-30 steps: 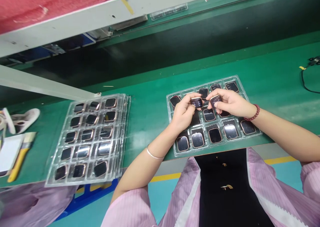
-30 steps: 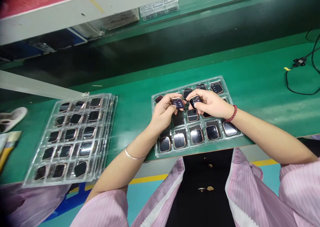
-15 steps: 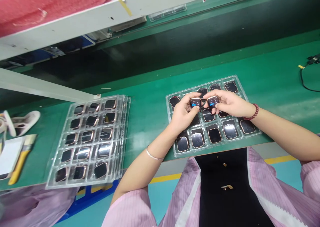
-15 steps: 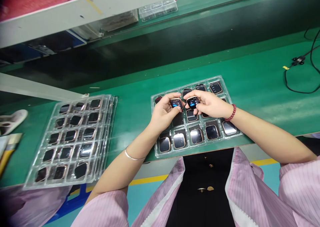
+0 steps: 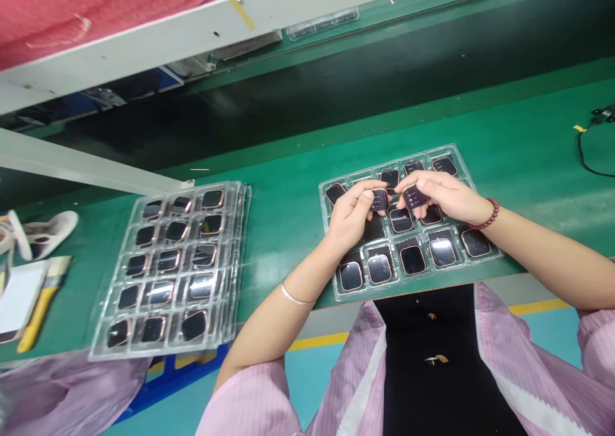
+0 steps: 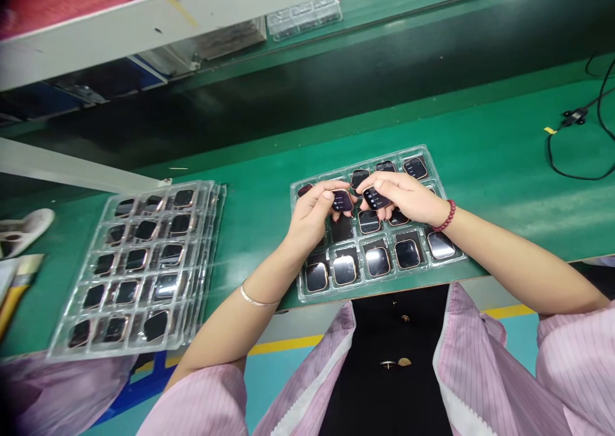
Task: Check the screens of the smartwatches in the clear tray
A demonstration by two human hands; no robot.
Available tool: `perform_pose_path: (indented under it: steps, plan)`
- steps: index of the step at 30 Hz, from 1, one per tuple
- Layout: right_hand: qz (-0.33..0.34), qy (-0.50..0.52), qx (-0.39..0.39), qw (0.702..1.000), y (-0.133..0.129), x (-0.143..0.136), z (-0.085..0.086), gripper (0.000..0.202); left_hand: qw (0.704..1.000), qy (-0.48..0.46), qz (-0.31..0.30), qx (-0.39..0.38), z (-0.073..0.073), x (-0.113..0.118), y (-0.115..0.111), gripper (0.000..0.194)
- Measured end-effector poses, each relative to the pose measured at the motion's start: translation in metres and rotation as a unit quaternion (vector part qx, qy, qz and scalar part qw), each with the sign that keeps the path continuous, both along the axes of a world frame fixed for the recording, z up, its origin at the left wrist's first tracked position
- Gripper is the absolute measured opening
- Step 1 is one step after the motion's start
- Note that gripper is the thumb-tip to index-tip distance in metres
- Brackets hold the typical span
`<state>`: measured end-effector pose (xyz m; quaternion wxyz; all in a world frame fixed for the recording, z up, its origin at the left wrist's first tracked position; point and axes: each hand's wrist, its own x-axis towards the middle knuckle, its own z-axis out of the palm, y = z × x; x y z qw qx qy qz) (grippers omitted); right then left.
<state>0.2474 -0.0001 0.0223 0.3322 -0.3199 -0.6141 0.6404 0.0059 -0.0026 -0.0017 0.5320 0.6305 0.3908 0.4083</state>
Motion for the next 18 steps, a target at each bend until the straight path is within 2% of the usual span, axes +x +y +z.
perform_pose_path:
  steps: [2,5,8,11,15,18]
  plan:
    - [-0.002,-0.004,0.014,1.000,0.0002,0.0000,-0.0006,0.025,1.000,-0.006,-0.001,0.012,0.0001,0.0006,0.0000,0.037]
    - [0.005,-0.016,0.032,0.999,0.0000,-0.0007,-0.0016,0.043,1.000,-0.004,-0.012,0.024,-0.0017,0.0016,0.0004,0.041]
    - [0.006,-0.021,0.032,0.999,-0.0006,-0.0014,-0.0011,0.047,1.000,0.000,-0.017,0.022,-0.0025,0.0017,0.0003,0.042]
    - [0.002,-0.022,0.036,0.999,-0.0007,-0.0017,-0.0004,0.043,1.000,-0.006,-0.009,0.019,-0.0004,0.0012,0.0000,0.045]
    - [0.001,-0.022,0.023,1.000,-0.0003,-0.0021,-0.0015,0.030,1.000,0.002,-0.016,0.009,0.0040,0.0019,-0.0009,0.029]
    - [0.002,-0.021,0.016,1.000,-0.0004,-0.0028,-0.0019,0.027,1.000,0.009,-0.018,0.004,0.0061,0.0030,-0.0019,0.026]
